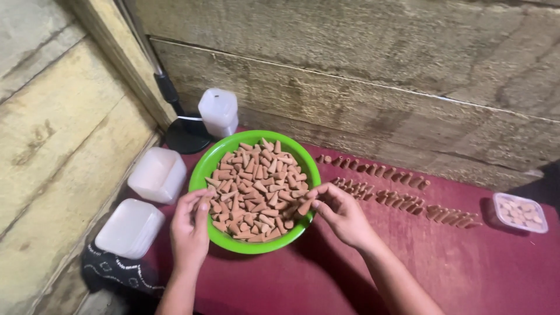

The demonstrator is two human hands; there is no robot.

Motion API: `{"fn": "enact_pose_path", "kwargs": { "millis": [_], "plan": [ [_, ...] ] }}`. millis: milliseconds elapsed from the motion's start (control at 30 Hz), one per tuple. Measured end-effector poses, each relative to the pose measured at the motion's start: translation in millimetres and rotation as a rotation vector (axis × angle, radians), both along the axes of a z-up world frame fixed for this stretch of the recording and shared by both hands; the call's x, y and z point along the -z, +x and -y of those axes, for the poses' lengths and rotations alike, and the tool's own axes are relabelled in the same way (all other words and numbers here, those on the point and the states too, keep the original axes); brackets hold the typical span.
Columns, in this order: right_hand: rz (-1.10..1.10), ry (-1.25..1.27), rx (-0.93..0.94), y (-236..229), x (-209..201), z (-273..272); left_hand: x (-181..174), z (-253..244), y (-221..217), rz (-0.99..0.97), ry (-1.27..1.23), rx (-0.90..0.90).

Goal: The person sorts through a bowl of incense cones, picking them out and arranging them in rows on a table.

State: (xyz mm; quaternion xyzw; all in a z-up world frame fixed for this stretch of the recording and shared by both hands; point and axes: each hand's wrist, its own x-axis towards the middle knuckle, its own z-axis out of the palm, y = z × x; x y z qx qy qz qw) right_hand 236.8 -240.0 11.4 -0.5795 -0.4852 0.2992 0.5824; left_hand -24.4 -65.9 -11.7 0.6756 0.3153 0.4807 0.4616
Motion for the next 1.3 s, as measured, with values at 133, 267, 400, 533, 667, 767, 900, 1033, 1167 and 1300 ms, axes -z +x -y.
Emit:
{"fn": "enact_pose_path", "kwargs": {
  "millis": [133, 267, 400, 533, 667, 767, 900, 1033, 1167, 1300],
  "plan": [
    [-0.043, -0.002, 0.010, 9.1, 14.0, 55.4, -4.5, 46.1, -3.0, -0.033, 0.022, 0.085],
    [-0.031, -0.181, 0.214, 25.9, 46.3, 100.3, -12.3, 79.2, 11.7, -0.270, 0.250, 0.186],
    [-0.450, -0.389, 0.435, 7.9, 9.8, 115.5, -5.7, 105.9, 46.5, -0.177, 0.300, 0.423],
    [-0.372, -0.334, 0.407, 22.9, 20.9, 134.1, -12.1, 126.9, 94.9, -0.152, 0.246, 0.584],
    [-0.108, -0.442, 0.478, 42.3, 34.6, 143.6, 3.4, 132.5, 143.4, -0.222, 0.126, 0.695],
    [0.162, -0.364, 0.555, 57.3, 57.2, 146.4, 23.7, 128.6, 180.0, -0.190, 0.129, 0.683],
    [0.442, -0.263, 0.562, 93.8, 96.4, 146.3, 44.0, 121.3, 214.9, -0.190, 0.258, 0.629],
    [0.526, -0.243, 0.549, 110.7, 98.7, 136.6, 57.0, 121.2, 235.7, -0.231, 0.362, 0.589],
    [0.602, -0.258, 0.534, 106.1, 79.7, 126.0, 82.5, 114.1, 253.6, -0.348, 0.536, 0.492],
    [0.698, -0.263, 0.481, 112.3, 82.6, 119.6, 71.1, 113.2, 261.3, -0.437, 0.637, 0.429]
  ]
}}
